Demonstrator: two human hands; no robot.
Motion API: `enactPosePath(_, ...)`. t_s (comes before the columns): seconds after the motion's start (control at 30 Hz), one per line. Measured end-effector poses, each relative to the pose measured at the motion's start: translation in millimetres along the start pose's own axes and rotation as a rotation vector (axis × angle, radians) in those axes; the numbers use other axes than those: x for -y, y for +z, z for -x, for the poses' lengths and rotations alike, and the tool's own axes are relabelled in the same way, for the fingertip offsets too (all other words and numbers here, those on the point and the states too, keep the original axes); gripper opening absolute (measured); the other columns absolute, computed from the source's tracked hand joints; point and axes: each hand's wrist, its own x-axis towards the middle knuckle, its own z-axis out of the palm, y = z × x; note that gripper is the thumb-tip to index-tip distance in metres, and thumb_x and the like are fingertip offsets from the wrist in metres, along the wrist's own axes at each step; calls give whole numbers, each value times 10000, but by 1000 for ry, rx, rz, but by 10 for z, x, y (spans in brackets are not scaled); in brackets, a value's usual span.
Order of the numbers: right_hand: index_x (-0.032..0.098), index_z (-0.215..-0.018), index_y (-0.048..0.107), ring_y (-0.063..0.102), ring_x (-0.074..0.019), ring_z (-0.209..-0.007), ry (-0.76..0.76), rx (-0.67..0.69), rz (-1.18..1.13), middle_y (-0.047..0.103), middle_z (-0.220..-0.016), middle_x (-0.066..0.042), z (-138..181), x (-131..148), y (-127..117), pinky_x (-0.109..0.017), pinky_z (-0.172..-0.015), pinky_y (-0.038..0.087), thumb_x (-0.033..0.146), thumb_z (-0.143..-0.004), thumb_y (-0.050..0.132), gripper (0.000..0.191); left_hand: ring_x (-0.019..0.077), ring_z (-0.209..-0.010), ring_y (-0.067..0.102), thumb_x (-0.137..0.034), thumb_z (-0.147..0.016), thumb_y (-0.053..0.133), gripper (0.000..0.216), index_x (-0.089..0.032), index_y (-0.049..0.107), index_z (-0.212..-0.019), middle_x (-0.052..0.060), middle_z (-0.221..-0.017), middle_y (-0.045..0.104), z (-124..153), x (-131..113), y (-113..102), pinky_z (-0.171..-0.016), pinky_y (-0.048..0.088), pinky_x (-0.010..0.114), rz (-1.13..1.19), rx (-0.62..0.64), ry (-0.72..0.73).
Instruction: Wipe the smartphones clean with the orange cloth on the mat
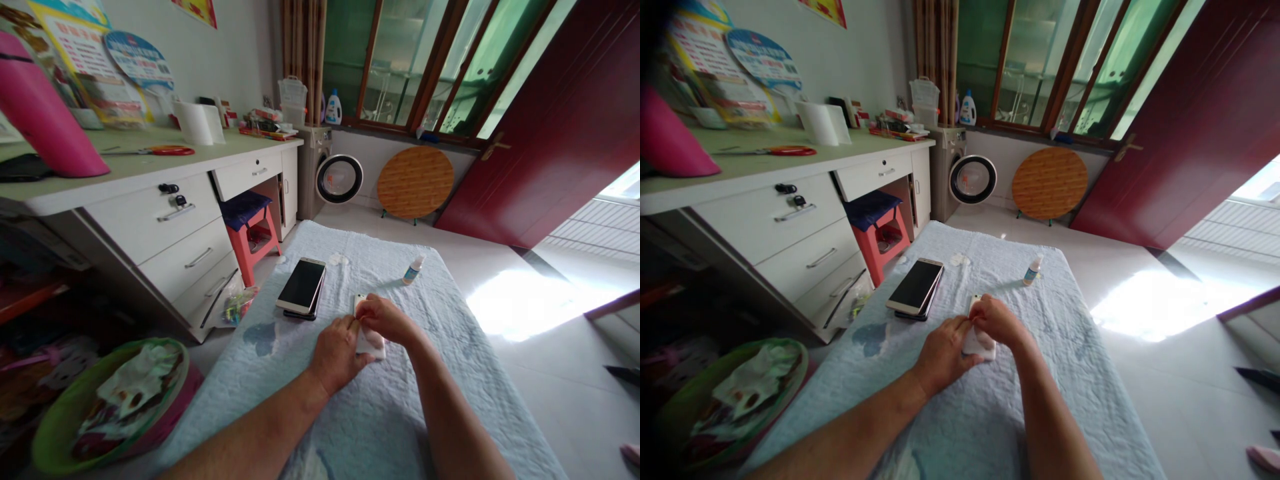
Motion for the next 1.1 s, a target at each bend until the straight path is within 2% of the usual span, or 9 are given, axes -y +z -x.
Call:
enactPosePath(0.17, 178, -828, 694, 569, -110, -636, 73, 160, -150, 632, -704, 16, 51, -33, -40, -199, -592, 410, 111, -694, 511, 236, 244, -995, 557, -434, -738, 738, 506, -188, 549, -1137, 51, -1072, 616, 6, -15, -1, -909, 458, 360, -11, 9, 5)
enactPosePath(0.23, 180, -827, 692, 567, -109, -632, 81, 170, -163, 634, -705, 17, 48, -73, -37, -198, -593, 409, 100, -689, 500, 249, 250, -995, 555, -437, -741, 736, 505, -189, 547, -1138, 55, -1071, 614, 12, -23, -12, -910, 455, 365, -26, 19, 0)
enactPosePath(0.3, 178, -807, 693, 569, -114, -677, 68, 96, -100, 630, -756, 4, 26, -115, -24, -208, -641, 414, 92, -685, 501, 243, 255, -1000, 552, -445, -747, 731, 491, -190, 551, -1126, 58, -1073, 610, 16, -34, -31, -911, 451, 369, -44, 34, -3)
enactPosePath(0.43, 172, -794, 697, 548, -132, -775, 85, -151, 100, 593, -821, -21, -54, -206, 29, -233, -751, 395, 102, -729, 498, 221, 259, -1012, 549, -484, -788, 682, 458, -196, 559, -1122, 68, -1082, 603, 20, -64, -87, -900, 450, 369, -69, 69, 3)
enactPosePath(0.63, 164, -868, 690, 516, -127, -767, 176, -346, 188, 555, -865, -36, -135, -298, 130, -215, -735, 366, 140, -827, 464, 231, 274, -1037, 537, -561, -852, 557, 440, -199, 601, -1099, 99, -1111, 590, 19, -98, -134, -904, 448, 389, -94, 72, 10)
enactPosePath(0.83, 169, -906, 687, 510, -125, -748, 241, -341, 263, 569, -902, -49, -212, -238, 159, -209, -706, 347, 140, -875, 440, 251, 278, -1051, 529, -554, -864, 536, 435, -205, 606, -1115, 105, -1131, 580, 33, -101, -128, -911, 449, 398, -100, 69, 18)
enactPosePath(1.1, 170, -935, 677, 534, -129, -808, 165, -265, 322, 571, -971, -62, -377, -143, 210, -203, -727, 357, 117, -895, 407, 278, 279, -1043, 532, -549, -863, 547, 435, -207, 611, -1124, 98, -1107, 589, 28, -80, -92, -897, 457, 396, -109, 67, 18)
